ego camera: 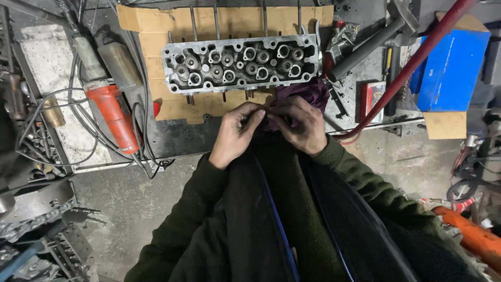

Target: The person wipes a cylinder head on the workbench with a cloth, then uses forceps to pick small valve components from a cardboard box and fits them one by one into the valve seats of the cylinder head, pressing each part into place by hand.

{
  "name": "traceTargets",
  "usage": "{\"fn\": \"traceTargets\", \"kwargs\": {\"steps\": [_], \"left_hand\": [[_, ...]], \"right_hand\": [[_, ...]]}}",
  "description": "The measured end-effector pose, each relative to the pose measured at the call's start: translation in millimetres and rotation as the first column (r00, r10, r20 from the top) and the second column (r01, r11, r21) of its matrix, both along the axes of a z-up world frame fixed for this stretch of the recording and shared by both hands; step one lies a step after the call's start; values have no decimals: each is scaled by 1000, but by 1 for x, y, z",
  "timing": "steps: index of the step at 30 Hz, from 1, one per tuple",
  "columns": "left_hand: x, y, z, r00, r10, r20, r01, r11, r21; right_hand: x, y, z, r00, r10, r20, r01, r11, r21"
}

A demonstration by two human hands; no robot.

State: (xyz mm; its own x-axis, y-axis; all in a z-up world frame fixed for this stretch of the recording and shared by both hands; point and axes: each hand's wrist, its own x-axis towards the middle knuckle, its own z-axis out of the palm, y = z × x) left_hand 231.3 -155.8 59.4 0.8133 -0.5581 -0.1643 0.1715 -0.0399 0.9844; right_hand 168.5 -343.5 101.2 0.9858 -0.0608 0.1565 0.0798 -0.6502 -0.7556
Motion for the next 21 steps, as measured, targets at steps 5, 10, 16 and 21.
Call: {"fn": "traceTargets", "kwargs": {"steps": [5,10,16,21], "left_hand": [[25,-11,-15,981,80,178,-107,984,146],[50,-31,-55,937,86,338,-219,899,378],[49,-43,-94,840,1,543,-334,789,515],[52,-45,-104,855,-25,518,-312,773,553]], "right_hand": [[35,-9,-24,997,-67,-33,66,997,-28],[85,-14,-79,977,-172,-129,164,984,-65],[90,-13,-102,988,-122,-91,109,985,-131],[97,-13,-102,963,-185,-198,164,979,-120]]}}
